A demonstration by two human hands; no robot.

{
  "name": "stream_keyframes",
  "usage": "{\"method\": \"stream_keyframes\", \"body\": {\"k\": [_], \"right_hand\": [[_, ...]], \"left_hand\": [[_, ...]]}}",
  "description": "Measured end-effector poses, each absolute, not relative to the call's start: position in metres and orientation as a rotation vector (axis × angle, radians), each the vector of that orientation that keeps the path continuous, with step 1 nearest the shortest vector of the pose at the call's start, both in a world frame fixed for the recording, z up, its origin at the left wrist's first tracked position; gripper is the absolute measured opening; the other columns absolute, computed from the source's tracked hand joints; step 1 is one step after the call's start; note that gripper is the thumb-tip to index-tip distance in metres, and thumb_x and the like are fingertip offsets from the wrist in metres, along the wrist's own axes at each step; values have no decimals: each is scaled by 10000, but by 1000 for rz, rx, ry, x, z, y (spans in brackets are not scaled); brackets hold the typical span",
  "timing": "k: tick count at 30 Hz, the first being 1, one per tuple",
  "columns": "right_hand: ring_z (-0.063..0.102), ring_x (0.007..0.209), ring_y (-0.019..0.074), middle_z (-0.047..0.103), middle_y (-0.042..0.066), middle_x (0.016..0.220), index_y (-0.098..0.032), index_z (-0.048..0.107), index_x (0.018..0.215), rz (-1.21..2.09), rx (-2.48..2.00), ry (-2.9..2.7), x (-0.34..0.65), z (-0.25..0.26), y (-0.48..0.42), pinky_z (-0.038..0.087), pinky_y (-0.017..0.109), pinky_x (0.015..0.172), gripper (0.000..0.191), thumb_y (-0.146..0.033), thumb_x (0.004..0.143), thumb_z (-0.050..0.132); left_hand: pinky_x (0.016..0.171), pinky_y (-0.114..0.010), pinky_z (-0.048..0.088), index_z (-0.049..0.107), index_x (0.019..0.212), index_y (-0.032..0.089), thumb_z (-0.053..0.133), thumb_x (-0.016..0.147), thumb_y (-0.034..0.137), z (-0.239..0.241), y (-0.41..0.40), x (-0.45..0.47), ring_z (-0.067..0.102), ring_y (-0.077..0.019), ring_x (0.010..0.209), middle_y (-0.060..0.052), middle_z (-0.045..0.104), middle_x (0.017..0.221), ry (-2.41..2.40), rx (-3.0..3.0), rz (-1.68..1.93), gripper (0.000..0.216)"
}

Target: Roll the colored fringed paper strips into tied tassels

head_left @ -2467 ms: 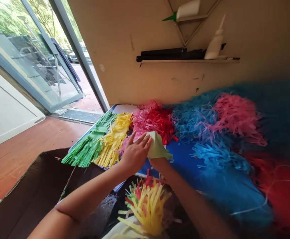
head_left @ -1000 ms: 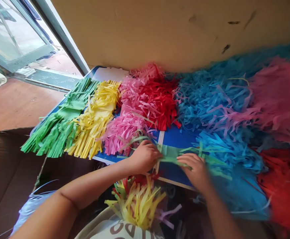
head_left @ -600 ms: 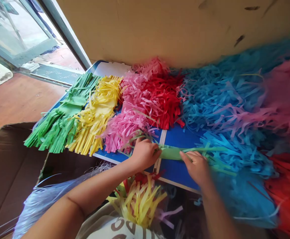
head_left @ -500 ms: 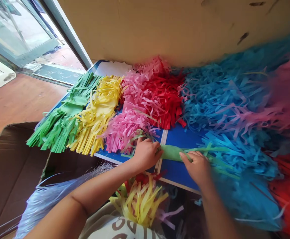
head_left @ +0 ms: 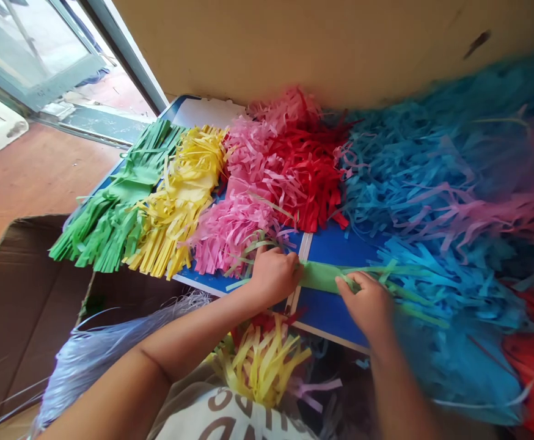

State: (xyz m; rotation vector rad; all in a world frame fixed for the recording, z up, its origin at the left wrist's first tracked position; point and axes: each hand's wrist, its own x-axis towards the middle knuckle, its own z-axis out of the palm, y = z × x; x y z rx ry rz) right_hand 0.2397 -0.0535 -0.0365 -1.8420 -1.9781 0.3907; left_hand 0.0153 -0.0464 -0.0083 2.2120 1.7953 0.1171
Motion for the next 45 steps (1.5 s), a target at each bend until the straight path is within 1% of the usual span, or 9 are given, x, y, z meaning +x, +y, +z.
{"method": "stream_keyframes", "body": {"k": [14, 19, 21, 27, 31, 35, 38, 43, 45], "right_hand": [[548, 643, 186, 671, 55, 716, -217, 610, 640, 298, -1842, -1981, 238, -37, -52, 306, 293, 609, 401, -542, 858, 521], [578, 645, 210, 678, 56, 710, -232, 630, 764, 306, -1869, -1946, 238, -43, -52, 315, 308, 605, 372, -575, 863, 524], [592, 646, 222, 686, 55, 737, -227, 620, 883, 332, -1907, -1899, 239, -42, -53, 335, 314, 615, 369, -588, 838, 561], [616, 968, 326, 692, 165, 1104, -176, 619, 1073, -283, -1790, -2034, 238, -13, -68, 341, 438, 836, 254, -321, 864, 610], [632, 1014, 242, 722, 71, 1125, -218, 659, 1046, -39, -1221, -2550, 234, -6, -70, 307, 417, 951, 211, -163, 874, 550], [671, 889, 191, 761, 41, 985, -203, 679, 885, 88, -1176, -2530, 238, -17, -56, 318, 379, 898, 156, -168, 892, 528], [674, 799, 162, 764, 9, 900, -215, 666, 826, 175, -1270, -2395, 239, -17, -49, 338, 353, 861, 150, -185, 883, 531], [644, 957, 229, 727, 77, 1095, -196, 667, 1087, 99, -1276, -2472, 227, -13, -55, 332, 385, 854, 233, -252, 868, 613], [631, 936, 222, 732, 67, 1047, -203, 696, 1025, 102, -1282, -2496, 229, -18, -55, 330, 376, 817, 189, -178, 875, 584]], "left_hand": [[702, -386, 348, 675, 853, 177, 498, 906, 336, -10, -44, 16, 629, -262, 788, -80, 667, 684, 1793, 2219, 126, 245], [896, -440, 346, 621, 1154, 229, 514, 946, 280, -7, -48, 14, 543, -298, 1095, -120, 651, 1188, 1849, 2440, 446, 240], [928, -425, 330, 614, 1172, 260, 461, 975, 228, -7, -48, 11, 519, -271, 1126, -103, 617, 1261, 1640, 2618, 488, 251], [856, -388, 326, 662, 949, 192, 361, 1004, 190, -4, -41, 0, 560, -218, 905, -81, 661, 937, 892, 2887, 164, 306], [894, -441, 312, 673, 990, 171, 441, 957, 245, 2, -43, 1, 565, -247, 933, -106, 649, 977, 962, 2864, 82, 246], [888, -480, 329, 674, 981, 150, 558, 869, 422, 1, -45, 9, 563, -281, 914, -125, 637, 973, 1095, 2830, 167, 317], [915, -483, 331, 671, 966, 148, 541, 871, 351, -4, -41, 14, 568, -275, 905, -119, 639, 948, 1161, 2834, 204, 258], [959, -488, 324, 672, 917, 152, 507, 869, 233, -6, -36, 13, 575, -261, 888, -105, 648, 890, 1257, 2787, 176, 190], [977, -483, 319, 670, 918, 154, 497, 883, 222, -4, -36, 8, 578, -253, 899, -99, 655, 898, 1236, 2789, 145, 189]]}}
